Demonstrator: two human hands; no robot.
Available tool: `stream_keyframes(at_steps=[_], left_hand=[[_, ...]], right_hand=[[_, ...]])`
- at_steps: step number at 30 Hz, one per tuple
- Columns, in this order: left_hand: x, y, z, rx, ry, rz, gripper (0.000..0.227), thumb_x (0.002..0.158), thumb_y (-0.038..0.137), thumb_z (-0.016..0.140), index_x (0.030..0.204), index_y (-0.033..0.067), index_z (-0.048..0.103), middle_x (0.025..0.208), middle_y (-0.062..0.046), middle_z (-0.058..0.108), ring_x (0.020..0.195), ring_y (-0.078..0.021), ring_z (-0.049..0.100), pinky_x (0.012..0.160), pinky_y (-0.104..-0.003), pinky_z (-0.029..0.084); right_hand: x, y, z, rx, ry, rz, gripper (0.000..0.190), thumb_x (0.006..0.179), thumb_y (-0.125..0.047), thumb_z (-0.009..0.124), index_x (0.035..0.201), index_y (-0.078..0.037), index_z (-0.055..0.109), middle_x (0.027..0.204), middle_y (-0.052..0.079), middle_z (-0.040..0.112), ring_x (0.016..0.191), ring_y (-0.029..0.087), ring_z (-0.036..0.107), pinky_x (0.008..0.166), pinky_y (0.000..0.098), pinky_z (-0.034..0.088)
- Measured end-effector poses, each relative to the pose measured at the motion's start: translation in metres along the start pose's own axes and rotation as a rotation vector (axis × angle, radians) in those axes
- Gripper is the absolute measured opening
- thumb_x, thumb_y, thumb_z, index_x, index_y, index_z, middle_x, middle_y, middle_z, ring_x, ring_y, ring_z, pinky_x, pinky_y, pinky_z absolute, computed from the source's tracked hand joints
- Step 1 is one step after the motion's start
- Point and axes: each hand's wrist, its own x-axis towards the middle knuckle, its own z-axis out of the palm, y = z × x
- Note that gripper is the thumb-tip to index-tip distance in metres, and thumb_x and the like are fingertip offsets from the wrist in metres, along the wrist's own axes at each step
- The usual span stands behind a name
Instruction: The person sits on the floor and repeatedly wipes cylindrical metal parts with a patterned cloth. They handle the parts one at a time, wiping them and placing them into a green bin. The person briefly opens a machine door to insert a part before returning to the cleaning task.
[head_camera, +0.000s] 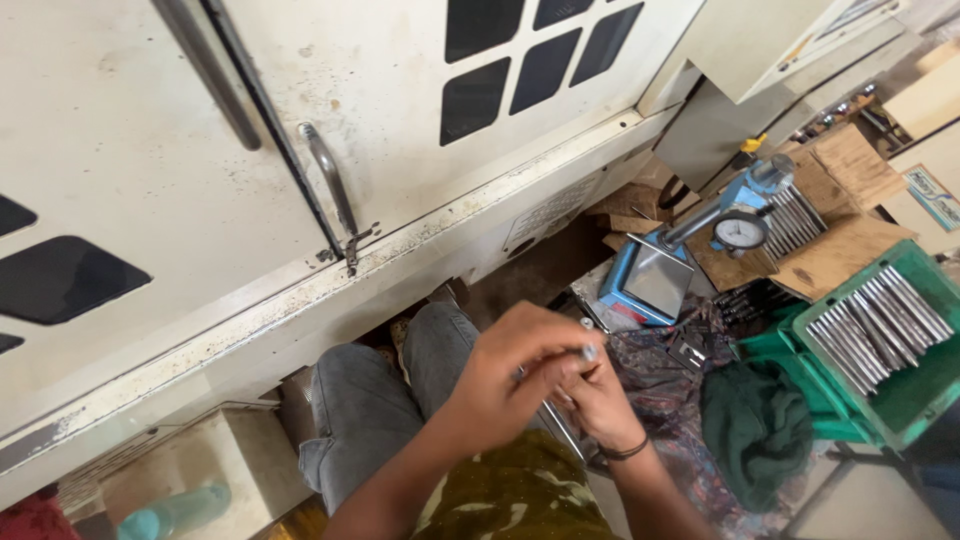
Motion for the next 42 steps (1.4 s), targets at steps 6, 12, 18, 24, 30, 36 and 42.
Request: stream_keyframes(at_steps=[6, 12, 18, 24, 30, 36, 42], left_hand=[[0.003, -0.029, -0.003, -0.177, 0.095, -0.273, 0.018, 0.102, 0.012, 0.066, 0.117, 0.0043, 0.071, 0.100, -0.006, 0.065, 0.088, -0.0133, 0.063, 0.078, -0.026, 0.051], [0.004, -0.070, -0.010, -0.182, 0.264, -0.328, 0.025, 0.106, 0.022, 0.062, 0.112, -0.0008, 0.070, 0.096, -0.009, 0.072, 0.089, -0.0113, 0.067, 0.079, -0.026, 0.054], [0.000, -0.085, -0.009, -0.375, 0.236, -0.463, 0.032, 0.107, 0.025, 0.053, 0.126, 0.0008, 0.065, 0.115, -0.013, 0.075, 0.099, -0.0134, 0.068, 0.088, -0.026, 0.055], [-0.008, -0.092, -0.024, -0.349, 0.436, -0.177, 0.025, 0.112, 0.020, 0.050, 0.115, 0.0003, 0.064, 0.116, -0.014, 0.073, 0.115, -0.0200, 0.071, 0.104, -0.033, 0.058], [-0.015, -0.108, -0.052, -0.212, 0.689, -0.276, 0.026, 0.119, 0.020, 0.052, 0.110, 0.0011, 0.067, 0.079, -0.003, 0.055, 0.070, -0.0085, 0.048, 0.066, -0.025, 0.042], [-0.013, -0.080, -0.047, 0.037, 0.421, -0.129, 0.023, 0.104, 0.024, 0.072, 0.118, 0.0062, 0.069, 0.089, -0.001, 0.061, 0.081, -0.0071, 0.054, 0.071, -0.025, 0.043], [-0.008, -0.047, -0.044, -0.143, 0.212, -0.366, 0.016, 0.098, 0.023, 0.072, 0.106, 0.0103, 0.076, 0.089, 0.001, 0.072, 0.076, -0.0068, 0.065, 0.067, -0.022, 0.051]], right_hand=[[0.007, 0.023, -0.009, 0.192, -0.211, -0.019, 0.032, 0.112, -0.024, 0.066, 0.100, 0.006, 0.068, 0.079, 0.007, 0.066, 0.058, 0.007, 0.042, 0.058, 0.0238, 0.037], [0.029, 0.011, 0.006, 0.039, -0.059, 0.109, 0.031, 0.099, -0.026, 0.064, 0.105, 0.004, 0.068, 0.079, 0.012, 0.071, 0.050, 0.005, 0.042, 0.047, 0.0202, 0.033], [0.050, 0.007, 0.016, 0.141, -0.099, 0.164, 0.028, 0.104, -0.023, 0.063, 0.107, 0.004, 0.064, 0.079, 0.011, 0.070, 0.051, 0.005, 0.043, 0.047, 0.0215, 0.032], [0.060, -0.008, 0.042, -0.274, 0.018, 0.090, 0.027, 0.097, -0.007, 0.062, 0.122, 0.001, 0.067, 0.081, -0.002, 0.059, 0.057, 0.003, 0.041, 0.050, 0.0202, 0.032], [0.064, -0.037, 0.061, -0.407, 0.012, -0.092, 0.041, 0.092, 0.001, 0.058, 0.133, 0.003, 0.066, 0.103, 0.002, 0.057, 0.071, 0.006, 0.049, 0.060, 0.0199, 0.041], [0.065, -0.044, 0.060, -0.399, -0.059, -0.188, 0.043, 0.094, 0.005, 0.060, 0.136, 0.004, 0.064, 0.106, 0.005, 0.057, 0.077, 0.009, 0.053, 0.064, 0.0234, 0.045], [0.055, -0.024, 0.047, -0.201, -0.069, -0.140, 0.027, 0.095, 0.000, 0.064, 0.121, 0.004, 0.067, 0.111, 0.010, 0.064, 0.089, 0.016, 0.066, 0.075, 0.0285, 0.056]])
